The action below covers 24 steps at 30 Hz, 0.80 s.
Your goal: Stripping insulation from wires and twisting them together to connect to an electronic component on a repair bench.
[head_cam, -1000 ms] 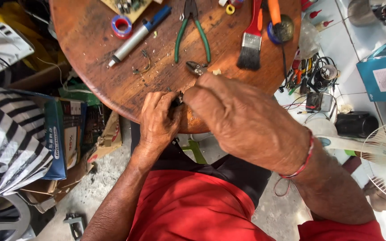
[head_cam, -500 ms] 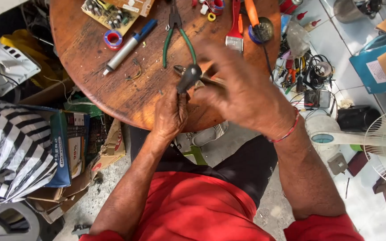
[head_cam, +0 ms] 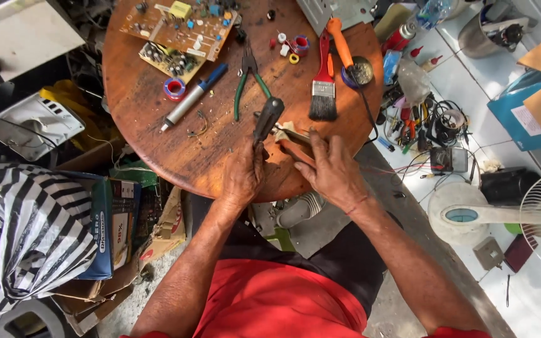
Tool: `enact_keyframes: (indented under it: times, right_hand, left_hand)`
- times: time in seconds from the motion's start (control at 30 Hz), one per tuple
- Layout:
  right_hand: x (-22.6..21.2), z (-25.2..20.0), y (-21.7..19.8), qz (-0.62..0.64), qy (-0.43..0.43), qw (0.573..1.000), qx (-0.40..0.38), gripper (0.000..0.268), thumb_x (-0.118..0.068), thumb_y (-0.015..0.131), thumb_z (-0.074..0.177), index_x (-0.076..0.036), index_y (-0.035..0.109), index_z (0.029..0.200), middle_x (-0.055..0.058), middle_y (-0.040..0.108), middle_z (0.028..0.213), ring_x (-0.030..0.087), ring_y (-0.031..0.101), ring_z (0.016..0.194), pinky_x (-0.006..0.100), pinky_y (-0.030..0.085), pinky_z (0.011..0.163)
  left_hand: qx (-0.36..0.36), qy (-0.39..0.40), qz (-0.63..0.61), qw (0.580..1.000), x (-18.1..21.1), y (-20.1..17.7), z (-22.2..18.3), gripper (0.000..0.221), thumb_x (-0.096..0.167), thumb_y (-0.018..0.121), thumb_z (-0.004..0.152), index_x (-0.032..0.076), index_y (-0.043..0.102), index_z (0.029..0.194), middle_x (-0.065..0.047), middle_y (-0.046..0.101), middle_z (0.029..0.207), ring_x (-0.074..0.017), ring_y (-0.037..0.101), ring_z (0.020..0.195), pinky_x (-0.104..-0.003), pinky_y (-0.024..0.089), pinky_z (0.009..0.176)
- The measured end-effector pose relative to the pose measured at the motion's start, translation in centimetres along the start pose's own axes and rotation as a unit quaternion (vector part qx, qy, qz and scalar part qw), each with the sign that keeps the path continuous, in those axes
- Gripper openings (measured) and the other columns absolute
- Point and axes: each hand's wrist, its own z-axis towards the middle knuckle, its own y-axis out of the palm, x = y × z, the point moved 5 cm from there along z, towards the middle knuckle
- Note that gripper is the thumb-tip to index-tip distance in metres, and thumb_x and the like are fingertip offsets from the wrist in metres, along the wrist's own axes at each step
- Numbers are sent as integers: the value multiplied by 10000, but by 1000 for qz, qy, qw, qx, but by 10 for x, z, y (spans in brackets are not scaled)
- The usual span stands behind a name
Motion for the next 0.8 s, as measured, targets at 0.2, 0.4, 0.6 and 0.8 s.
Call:
enact_keyframes:
  times: [0.2,0.4,0.6,0.8]
  right_hand:
    - [11,16,-140,263,-16,958,117,678,-449,486,1058,-20,438,1581,154,448,1165,293,574,977,403,499,719]
    - [-26,19,-202,13,-141,989,-41,1040,-613,776,879,-131,284,1659,233,456,1213,335,570,977,461,625,667]
    - [-18,3,-190,176,-101,979,30,856,-567,498,1021,-94,201,1670,271,400,1332,402,546,1150,507,633,781]
    - [-17,6,-188,160,-96,982,32,896,-589,519,1015,-81,193,1677,205,384,1247,313,473,1126,446,605,861]
  left_hand:
    - [5,1,24,1000,-8,7,-1,218,231,477,1079,170,579,896,-125,682,667,-404,704,638,-507,551,548]
    - [-12,64,65,996,-29,20,-13,124,145,423,1126,94,467,1022,-24,426,742,-162,380,506,-351,337,399]
    - [-26,38,25,999,-18,11,-9,93,144,428,1116,61,467,1100,-83,606,755,-251,517,486,-407,381,423]
    - [-51,5,1,999,-16,6,-8,72,183,444,1109,115,458,1092,-79,663,799,-329,614,563,-448,409,493]
